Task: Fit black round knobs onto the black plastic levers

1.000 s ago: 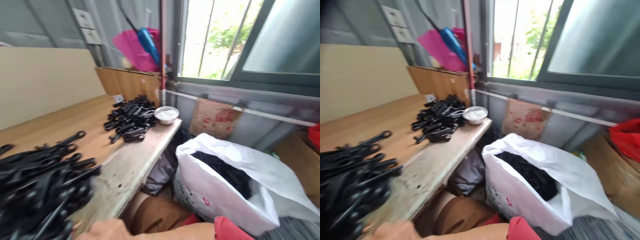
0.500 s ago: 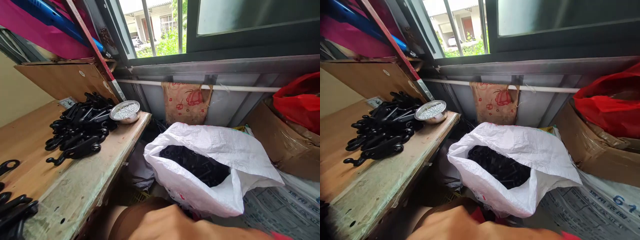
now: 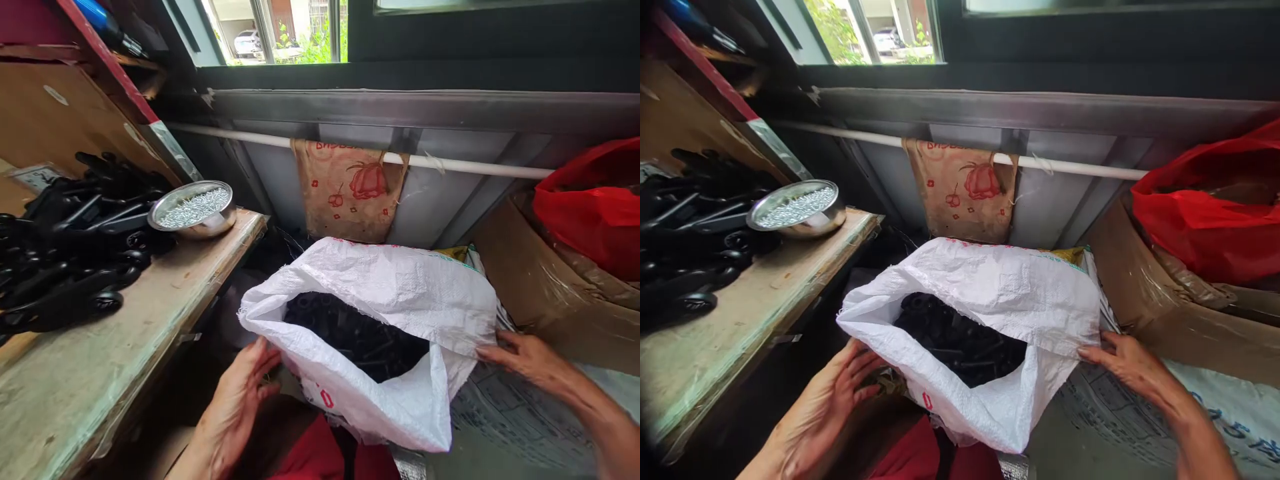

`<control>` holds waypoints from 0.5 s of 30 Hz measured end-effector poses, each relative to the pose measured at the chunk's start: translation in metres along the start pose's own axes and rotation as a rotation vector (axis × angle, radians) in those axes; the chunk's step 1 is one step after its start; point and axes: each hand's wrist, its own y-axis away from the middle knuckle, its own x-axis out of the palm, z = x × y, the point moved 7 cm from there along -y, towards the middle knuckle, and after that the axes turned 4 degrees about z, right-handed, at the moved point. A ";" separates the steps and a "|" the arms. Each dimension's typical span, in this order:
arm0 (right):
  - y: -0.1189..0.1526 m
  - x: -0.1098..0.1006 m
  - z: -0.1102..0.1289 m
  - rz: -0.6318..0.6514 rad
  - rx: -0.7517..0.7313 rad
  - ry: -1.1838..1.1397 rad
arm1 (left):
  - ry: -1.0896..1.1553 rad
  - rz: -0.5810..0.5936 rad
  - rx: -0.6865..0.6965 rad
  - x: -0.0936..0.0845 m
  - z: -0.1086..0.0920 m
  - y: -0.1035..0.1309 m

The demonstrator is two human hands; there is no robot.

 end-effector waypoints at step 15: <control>0.028 -0.026 0.020 -0.370 -0.123 -0.827 | 0.295 -0.006 0.027 0.006 -0.023 0.024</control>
